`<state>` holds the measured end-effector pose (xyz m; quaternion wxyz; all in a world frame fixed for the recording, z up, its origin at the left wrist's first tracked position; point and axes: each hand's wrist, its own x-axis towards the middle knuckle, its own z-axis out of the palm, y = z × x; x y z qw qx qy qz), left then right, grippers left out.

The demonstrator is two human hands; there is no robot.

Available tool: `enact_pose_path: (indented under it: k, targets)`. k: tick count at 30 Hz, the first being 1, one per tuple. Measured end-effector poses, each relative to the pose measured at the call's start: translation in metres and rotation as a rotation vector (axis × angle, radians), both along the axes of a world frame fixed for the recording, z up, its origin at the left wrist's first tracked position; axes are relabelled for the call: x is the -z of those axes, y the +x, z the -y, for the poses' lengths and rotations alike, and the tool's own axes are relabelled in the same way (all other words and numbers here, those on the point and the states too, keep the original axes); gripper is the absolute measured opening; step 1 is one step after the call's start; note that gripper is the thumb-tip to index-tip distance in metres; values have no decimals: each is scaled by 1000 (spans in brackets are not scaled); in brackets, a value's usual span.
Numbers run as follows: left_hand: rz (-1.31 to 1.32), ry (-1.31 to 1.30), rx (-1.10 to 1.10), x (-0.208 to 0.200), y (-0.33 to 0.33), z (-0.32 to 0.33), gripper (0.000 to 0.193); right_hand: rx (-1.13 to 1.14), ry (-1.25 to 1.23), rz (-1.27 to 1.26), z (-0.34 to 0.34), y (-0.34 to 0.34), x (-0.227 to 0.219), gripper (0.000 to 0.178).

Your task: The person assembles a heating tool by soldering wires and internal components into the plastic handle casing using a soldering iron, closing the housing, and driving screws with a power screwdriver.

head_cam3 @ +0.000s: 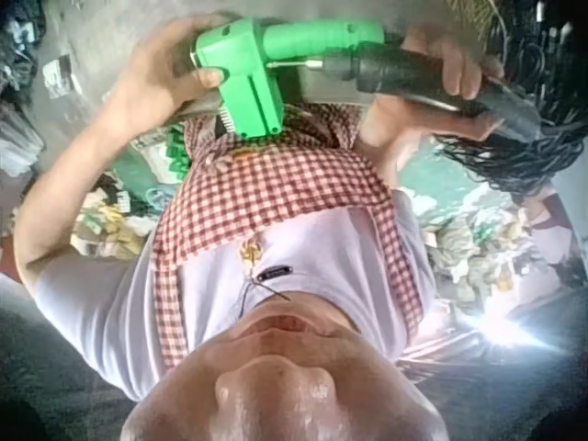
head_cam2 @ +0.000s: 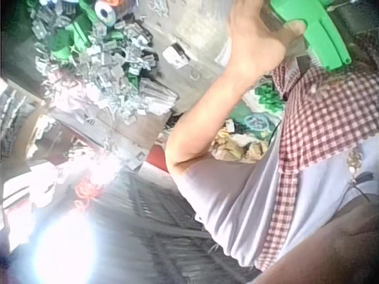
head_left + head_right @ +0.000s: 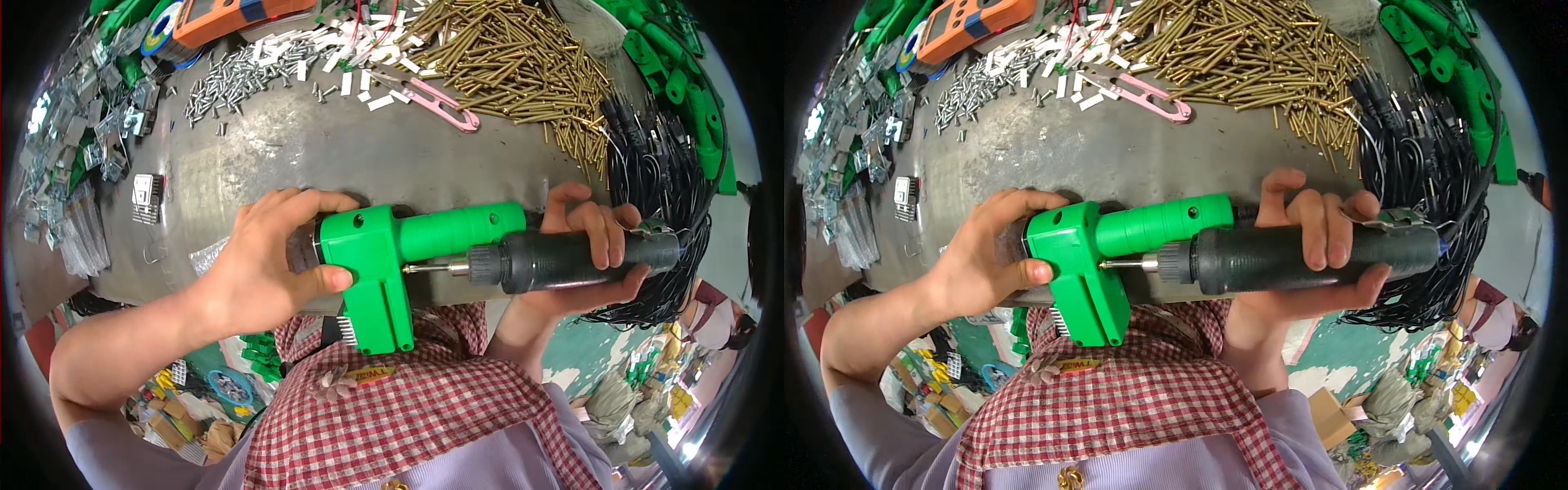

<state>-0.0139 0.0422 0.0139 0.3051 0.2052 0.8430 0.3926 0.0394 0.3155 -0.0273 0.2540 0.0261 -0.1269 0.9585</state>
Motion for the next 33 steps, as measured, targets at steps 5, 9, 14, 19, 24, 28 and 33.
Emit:
enact_pose_path:
  k: [5,9,14,19,24,28,33]
  targets:
    - [55,-62,-12,-3,-3,0,56,-32,-21,-82,5,-5,6,40]
    - [128,-83,11,-4,-6,1,60,-66,-63,-107,6,-8,7,40]
    - [150,7,-80,0,-5,-1,53,-40,-73,-137,6,-11,10,43]
    - [95,49,-58,5,-4,3,55,-51,-11,-132,3,-9,9,46]
    - [-50,-58,20,11,1,14,62,-79,61,47,3,-4,24,58]
    - [-324,-123,124,6,14,17,71,-94,129,111,8,3,3,50]
    - [-694,-101,160,16,33,25,84,-106,85,299,-9,-6,-12,48]
